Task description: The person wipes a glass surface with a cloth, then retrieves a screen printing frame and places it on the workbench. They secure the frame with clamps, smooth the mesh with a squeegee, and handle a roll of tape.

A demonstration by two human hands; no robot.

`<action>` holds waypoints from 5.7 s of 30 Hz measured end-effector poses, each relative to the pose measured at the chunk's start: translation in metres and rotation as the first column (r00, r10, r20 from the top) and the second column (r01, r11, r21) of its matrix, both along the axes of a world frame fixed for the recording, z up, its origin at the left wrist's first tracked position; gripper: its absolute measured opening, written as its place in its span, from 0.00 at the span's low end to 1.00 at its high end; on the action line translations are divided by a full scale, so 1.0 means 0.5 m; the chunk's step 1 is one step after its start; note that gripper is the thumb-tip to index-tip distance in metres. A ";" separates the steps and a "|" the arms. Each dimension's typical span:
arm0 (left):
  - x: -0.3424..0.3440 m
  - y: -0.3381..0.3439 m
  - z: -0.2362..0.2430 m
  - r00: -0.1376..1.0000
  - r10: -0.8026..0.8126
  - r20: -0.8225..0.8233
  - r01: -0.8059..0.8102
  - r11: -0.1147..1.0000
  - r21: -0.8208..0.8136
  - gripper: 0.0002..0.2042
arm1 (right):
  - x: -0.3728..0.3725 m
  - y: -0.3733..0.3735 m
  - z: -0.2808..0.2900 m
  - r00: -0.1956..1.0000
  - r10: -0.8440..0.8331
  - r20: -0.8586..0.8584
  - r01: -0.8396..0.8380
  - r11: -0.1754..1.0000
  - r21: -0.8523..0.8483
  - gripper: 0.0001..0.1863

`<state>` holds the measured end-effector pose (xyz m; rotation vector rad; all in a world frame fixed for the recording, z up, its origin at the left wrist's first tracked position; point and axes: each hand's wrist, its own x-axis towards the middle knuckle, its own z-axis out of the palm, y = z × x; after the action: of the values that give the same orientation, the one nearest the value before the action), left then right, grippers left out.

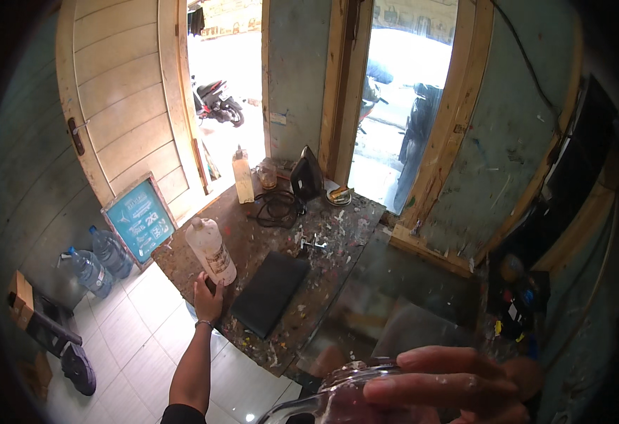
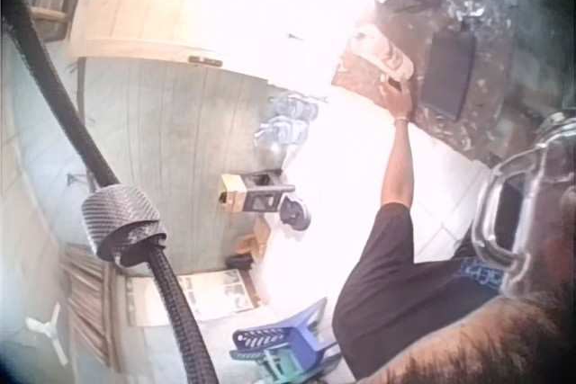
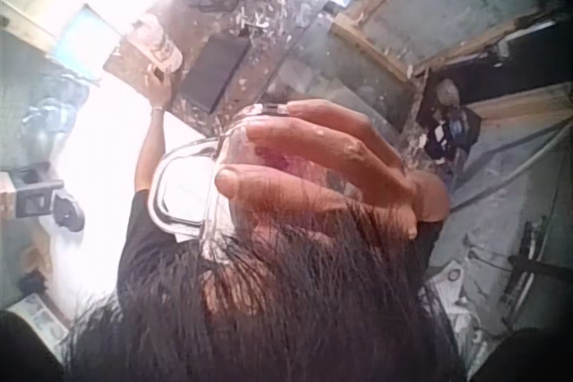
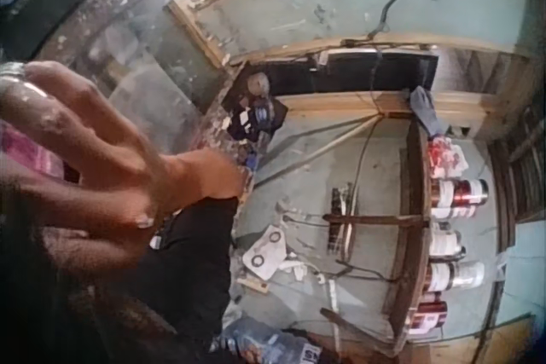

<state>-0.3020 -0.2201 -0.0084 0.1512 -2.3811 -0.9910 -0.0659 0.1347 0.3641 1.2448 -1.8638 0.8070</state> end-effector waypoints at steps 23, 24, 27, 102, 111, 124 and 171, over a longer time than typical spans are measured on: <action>-0.008 0.002 -0.012 0.999 0.013 -0.043 -0.013 1.000 -0.006 0.29 | 0.102 -0.018 0.063 0.937 -0.286 0.201 0.302 0.952 -0.051 0.14; -0.008 0.002 -0.012 0.999 0.012 -0.046 -0.012 1.000 -0.008 0.28 | 0.104 -0.018 0.064 0.933 -0.293 0.207 0.309 0.950 -0.051 0.14; -0.008 0.005 -0.008 0.999 0.005 -0.039 -0.005 1.000 -0.009 0.28 | 0.111 -0.018 0.069 0.922 -0.320 0.218 0.337 0.940 -0.050 0.14; 0.002 0.003 -0.006 0.999 0.037 0.021 -0.037 0.999 -0.001 0.30 | 0.181 -0.024 0.124 0.922 -0.361 0.141 0.374 0.923 -0.086 0.15; -0.001 -0.009 -0.010 0.999 0.032 0.007 -0.032 0.999 -0.029 0.30 | 0.136 -0.009 0.124 0.970 -0.238 0.054 0.235 0.971 0.043 0.13; 0.006 -0.007 -0.007 0.999 -0.033 -0.001 0.033 0.999 -0.037 0.28 | -0.114 0.041 -0.060 0.711 0.299 0.637 -0.185 0.953 -0.240 0.33; 0.229 0.261 0.054 0.970 -0.198 0.144 0.244 0.743 -0.623 0.43 | 0.628 0.197 -0.619 -0.573 -0.458 0.680 0.380 0.586 0.715 0.36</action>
<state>-0.1874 -0.0897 0.0188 -0.3711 -2.7011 -0.2087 0.2482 0.2330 0.0544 -1.2695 -3.1921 1.2378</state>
